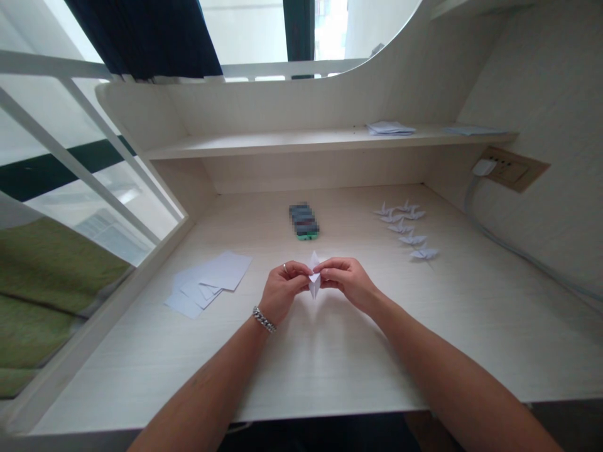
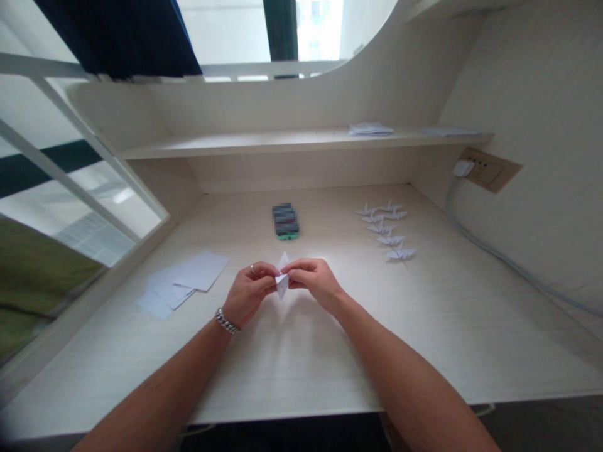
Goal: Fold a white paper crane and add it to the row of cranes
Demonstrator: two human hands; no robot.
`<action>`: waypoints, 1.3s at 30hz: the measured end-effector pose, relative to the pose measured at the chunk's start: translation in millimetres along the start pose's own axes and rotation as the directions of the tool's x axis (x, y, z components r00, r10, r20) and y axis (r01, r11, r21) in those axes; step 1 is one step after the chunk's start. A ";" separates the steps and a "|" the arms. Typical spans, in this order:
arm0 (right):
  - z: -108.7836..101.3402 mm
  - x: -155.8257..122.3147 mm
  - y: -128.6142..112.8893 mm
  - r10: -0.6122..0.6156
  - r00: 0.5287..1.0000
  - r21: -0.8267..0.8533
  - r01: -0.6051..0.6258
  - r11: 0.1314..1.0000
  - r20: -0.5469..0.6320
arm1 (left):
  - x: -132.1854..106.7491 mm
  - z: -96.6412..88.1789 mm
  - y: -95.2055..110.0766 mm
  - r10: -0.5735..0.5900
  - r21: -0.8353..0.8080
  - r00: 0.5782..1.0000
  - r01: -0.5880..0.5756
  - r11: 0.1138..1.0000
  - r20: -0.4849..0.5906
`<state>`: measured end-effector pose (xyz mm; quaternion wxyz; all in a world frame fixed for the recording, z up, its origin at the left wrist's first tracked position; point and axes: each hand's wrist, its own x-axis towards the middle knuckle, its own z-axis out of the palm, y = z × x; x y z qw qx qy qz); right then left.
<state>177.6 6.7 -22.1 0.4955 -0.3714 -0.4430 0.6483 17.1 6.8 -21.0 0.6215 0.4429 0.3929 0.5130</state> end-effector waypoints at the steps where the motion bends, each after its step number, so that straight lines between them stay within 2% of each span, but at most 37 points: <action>1: 0.0 -0.3 -0.2 0.005 1.000 -0.005 -0.005 1.000 -0.003 | 0.5 -0.6 -1.0 0.005 0.013 1.000 -0.005 1.000 0.001; 5: -1.3 0.6 2.4 -0.009 0.998 -0.097 0.003 0.995 -0.063 | 2.8 -3.1 -4.4 0.007 0.068 1.000 -0.006 0.998 -0.018; 12: -4.9 5.0 10.8 -0.113 0.991 -0.216 0.097 0.972 -0.066 | 3.8 -4.0 -4.7 0.004 0.110 0.999 0.002 0.994 -0.050; 20: -5.6 7.2 13.0 -0.105 0.991 -0.148 0.092 0.985 -0.080 | 6.4 -6.8 -8.3 0.063 0.201 0.996 -0.048 0.978 -0.068; 28: -3.9 6.4 10.6 -0.075 0.992 -0.119 0.062 0.991 -0.102 | 6.7 -6.6 -8.5 0.058 0.117 0.995 -0.048 0.992 -0.077; 33: -3.6 5.7 9.9 -0.074 0.991 -0.136 0.059 0.989 -0.108 | 7.3 -7.3 -8.4 0.047 0.115 0.996 -0.038 0.993 -0.080; 39: -1.4 6.1 11.2 -0.095 0.988 -0.141 0.078 0.987 -0.123 | 7.4 -7.2 -8.4 0.089 0.148 0.993 -0.077 0.986 -0.078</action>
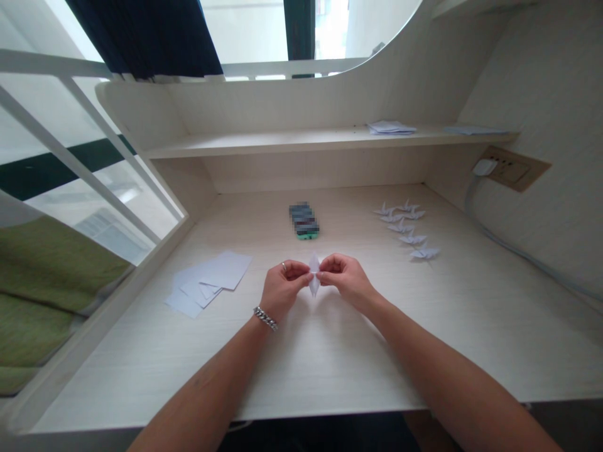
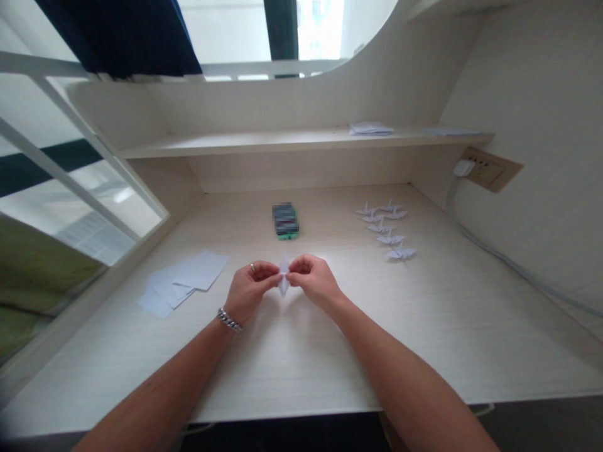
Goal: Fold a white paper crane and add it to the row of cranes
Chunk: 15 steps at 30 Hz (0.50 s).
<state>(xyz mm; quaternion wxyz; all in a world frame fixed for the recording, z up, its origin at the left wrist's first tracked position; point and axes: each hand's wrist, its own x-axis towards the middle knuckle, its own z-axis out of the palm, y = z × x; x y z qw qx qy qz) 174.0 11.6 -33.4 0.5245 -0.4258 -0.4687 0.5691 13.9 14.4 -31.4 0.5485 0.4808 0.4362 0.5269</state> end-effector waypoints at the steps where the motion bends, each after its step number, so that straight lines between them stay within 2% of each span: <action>1: 0.3 -0.1 0.6 0.000 1.000 0.003 0.000 1.000 0.000 | -0.1 0.0 -0.2 0.010 0.010 1.000 -0.010 1.000 -0.004; 15: 1.2 0.7 4.9 -0.091 0.996 -0.112 0.092 0.989 0.017 | -3.3 2.7 1.8 0.013 0.031 1.000 -0.013 0.999 -0.014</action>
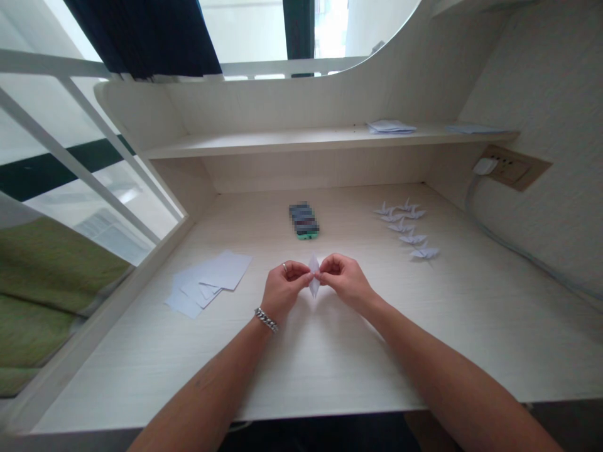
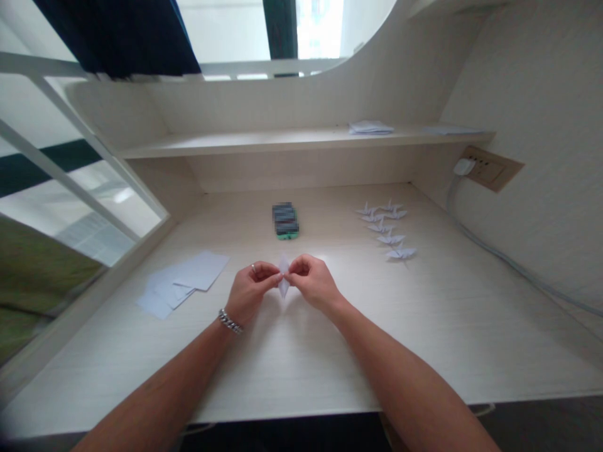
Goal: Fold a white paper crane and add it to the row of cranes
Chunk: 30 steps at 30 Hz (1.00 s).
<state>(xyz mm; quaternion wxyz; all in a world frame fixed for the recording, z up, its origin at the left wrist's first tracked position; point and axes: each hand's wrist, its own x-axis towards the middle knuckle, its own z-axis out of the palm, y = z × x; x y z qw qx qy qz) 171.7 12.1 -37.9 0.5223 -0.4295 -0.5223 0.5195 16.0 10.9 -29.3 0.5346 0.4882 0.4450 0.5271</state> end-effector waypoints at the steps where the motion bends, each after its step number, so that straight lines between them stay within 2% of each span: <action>1: 0.3 -0.1 0.0 -0.003 1.000 0.000 0.003 1.000 -0.003 | 0.1 -0.1 -0.1 0.002 -0.003 1.000 -0.002 1.000 -0.003; 9: 7.6 -1.4 -1.1 0.022 0.997 0.131 -0.012 0.991 -0.069 | -2.2 2.4 2.7 0.002 -0.063 0.998 -0.006 0.998 -0.068; 14: 9.5 -3.1 -3.0 0.057 0.998 0.169 -0.051 0.984 -0.032 | -3.7 5.4 4.1 0.014 -0.058 0.991 -0.021 0.998 -0.130; 23: 7.6 -1.9 -0.3 0.047 0.999 0.230 -0.040 0.972 -0.026 | -2.6 5.9 2.1 0.020 -0.078 0.987 -0.033 0.996 -0.156; 25: 6.6 -2.2 0.0 0.004 0.998 0.154 0.005 0.988 -0.060 | -1.0 5.2 0.0 0.028 -0.068 0.985 -0.040 0.997 -0.167; 27: 6.0 -3.3 -0.7 -0.066 0.994 0.006 0.067 0.998 -0.089 | 0.4 4.8 -1.7 0.046 -0.048 0.982 -0.055 0.997 -0.181; 30: 6.4 -5.6 -3.1 -0.141 0.986 -0.213 0.119 0.970 -0.090 | 0.9 4.6 -2.7 0.106 0.029 0.976 -0.103 0.994 -0.191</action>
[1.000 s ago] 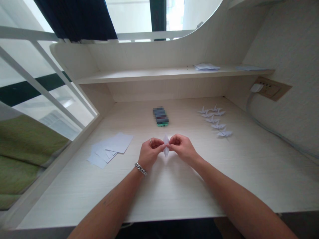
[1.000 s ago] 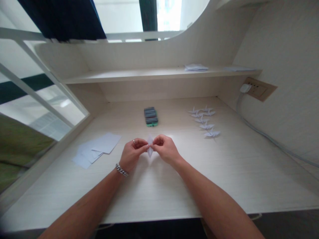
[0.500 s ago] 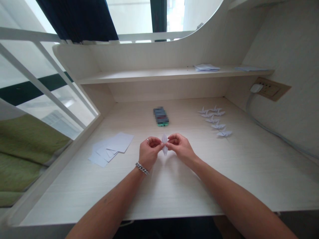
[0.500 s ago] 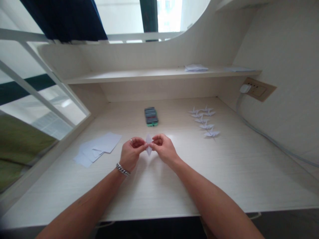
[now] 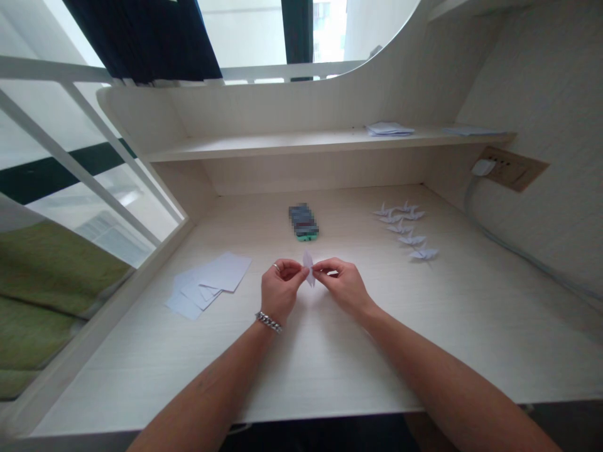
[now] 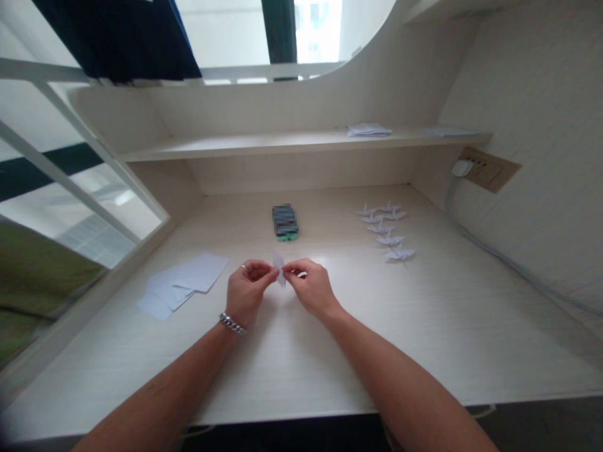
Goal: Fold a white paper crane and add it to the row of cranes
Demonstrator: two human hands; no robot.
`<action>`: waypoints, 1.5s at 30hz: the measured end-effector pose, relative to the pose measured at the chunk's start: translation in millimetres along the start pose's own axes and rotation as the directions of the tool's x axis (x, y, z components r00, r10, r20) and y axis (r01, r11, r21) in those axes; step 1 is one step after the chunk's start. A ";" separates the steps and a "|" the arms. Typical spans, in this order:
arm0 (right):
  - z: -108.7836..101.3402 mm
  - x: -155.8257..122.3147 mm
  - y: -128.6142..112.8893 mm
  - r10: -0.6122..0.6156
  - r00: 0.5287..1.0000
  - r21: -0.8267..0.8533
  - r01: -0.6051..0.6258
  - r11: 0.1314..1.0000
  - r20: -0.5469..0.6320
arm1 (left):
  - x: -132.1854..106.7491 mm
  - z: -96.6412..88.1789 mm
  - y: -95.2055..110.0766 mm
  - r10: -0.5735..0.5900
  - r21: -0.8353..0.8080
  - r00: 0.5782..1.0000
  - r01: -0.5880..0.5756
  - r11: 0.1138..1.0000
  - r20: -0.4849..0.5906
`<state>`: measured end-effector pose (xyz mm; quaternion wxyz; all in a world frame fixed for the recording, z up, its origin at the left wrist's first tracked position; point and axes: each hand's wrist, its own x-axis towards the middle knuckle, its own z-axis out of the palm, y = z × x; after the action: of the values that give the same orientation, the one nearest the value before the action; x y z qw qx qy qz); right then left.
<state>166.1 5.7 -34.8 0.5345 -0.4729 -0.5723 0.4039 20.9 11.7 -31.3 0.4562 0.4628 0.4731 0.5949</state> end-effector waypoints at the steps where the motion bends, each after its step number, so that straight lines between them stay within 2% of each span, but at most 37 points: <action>1: 0.2 -0.5 -0.9 -0.003 1.000 -0.035 0.003 0.999 0.002 | -0.3 -0.1 0.0 0.026 0.027 1.000 -0.026 0.999 0.005; 3: 0.9 -0.9 -1.7 0.015 1.000 -0.038 -0.015 0.999 0.014 | -1.7 -0.4 0.0 0.073 0.067 0.997 -0.075 0.995 0.029; 7: 1.9 0.6 1.7 0.072 0.995 0.104 -0.079 0.991 0.063 | -5.7 -1.8 -2.0 0.140 0.119 0.986 -0.151 0.981 0.095; 12: 0.2 3.6 8.5 0.101 0.994 0.177 -0.108 0.978 0.052 | -8.3 -2.7 -5.6 0.211 0.224 0.962 -0.248 0.943 0.175; 19: 1.9 3.4 5.5 0.173 0.976 0.282 -0.204 0.938 0.132 | -1.7 -3.8 -2.1 0.086 0.165 0.989 -0.104 0.981 0.117; 22: 1.5 2.8 3.0 0.186 0.967 0.305 -0.231 0.924 0.172 | 1.1 -6.1 0.1 0.015 0.142 0.984 -0.041 0.989 0.176; 28: -5.8 3.9 1.9 0.187 0.960 0.229 -0.233 0.945 0.207 | 3.3 -9.0 0.3 -0.108 0.076 0.959 0.091 0.993 0.260; 32: -10.1 4.8 -0.3 0.243 0.938 0.269 -0.307 0.913 0.246 | 2.4 -9.5 4.3 -0.181 0.051 0.930 0.174 0.983 0.319; 35: -11.2 5.2 -3.8 0.286 0.925 0.339 -0.360 0.869 0.250 | 1.2 -8.7 8.1 -0.198 -0.002 0.921 0.211 0.977 0.336; 38: -11.3 5.2 -6.5 0.283 0.923 0.406 -0.370 0.835 0.260 | -0.4 -7.1 10.0 -0.204 -0.070 0.933 0.235 0.970 0.295; 45: -11.9 3.1 -9.0 0.271 0.918 0.418 -0.375 0.827 0.288 | -0.3 -7.4 8.2 -0.199 -0.097 0.931 0.238 0.966 0.307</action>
<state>177.0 6.2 -24.2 0.4901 -0.3744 -0.4242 0.6631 12.9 9.2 -24.2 0.6146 0.4594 0.4079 0.4947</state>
